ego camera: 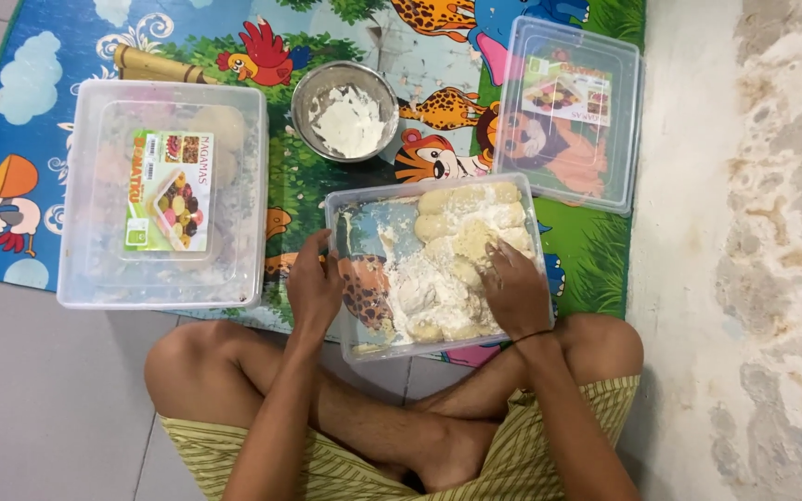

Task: Kneading dough in a plastic container and adding flour from a small bowl while sitting on a floor mat.

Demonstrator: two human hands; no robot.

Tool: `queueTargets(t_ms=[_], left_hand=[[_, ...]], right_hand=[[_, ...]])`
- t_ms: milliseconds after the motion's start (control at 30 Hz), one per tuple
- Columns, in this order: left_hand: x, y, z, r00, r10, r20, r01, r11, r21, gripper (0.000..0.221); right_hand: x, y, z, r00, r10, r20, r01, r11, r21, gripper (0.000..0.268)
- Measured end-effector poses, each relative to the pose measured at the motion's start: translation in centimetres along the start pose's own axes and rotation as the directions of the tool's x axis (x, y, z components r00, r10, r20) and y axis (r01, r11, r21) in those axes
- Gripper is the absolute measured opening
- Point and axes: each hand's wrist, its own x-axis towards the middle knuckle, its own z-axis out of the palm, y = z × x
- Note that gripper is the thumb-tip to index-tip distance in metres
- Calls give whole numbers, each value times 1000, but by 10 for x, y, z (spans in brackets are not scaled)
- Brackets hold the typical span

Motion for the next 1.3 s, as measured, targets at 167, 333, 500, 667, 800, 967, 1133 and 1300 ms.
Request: queueTargets(t_ms=[167,333,500,667,800,967,1133,1300], left_hand=[[-3,-3,-1,999,-39,9,39,999,-36,34],[1,-4,0,993,-116,-2,115,990,-87,39],[0,0,-4,988,-152,26,153,985,-85,40],[-5,3,-5,987,-159,-2,158,985,-65,41],[-6,-4,-6,992,-122,45,121,992,18,40],[-2,-6,-4,999,-28,41,23,992,126,41],[-7,-11,-6,998,55,5,-55,970,237,40],[-8,-8,-7,1000,2,19,-5,984,178,40]], right_hand=[[-13,-4,9,995,-20,-97,6,989,-146,36],[-33,-1,43,977,-210,35,213,964,-157,26],[-30,-43,55,958,-252,136,229,959,166,16],[-25,-81,46,830,-158,535,88,984,155,64],[-36,-78,75,879,-182,441,175,983,56,35],[-17,-83,62,877,133,463,-333,861,385,36],[-6,-88,30,388,244,889,-704,-545,456,33],[-22,-80,81,348,268,898,-731,-522,440,20]])
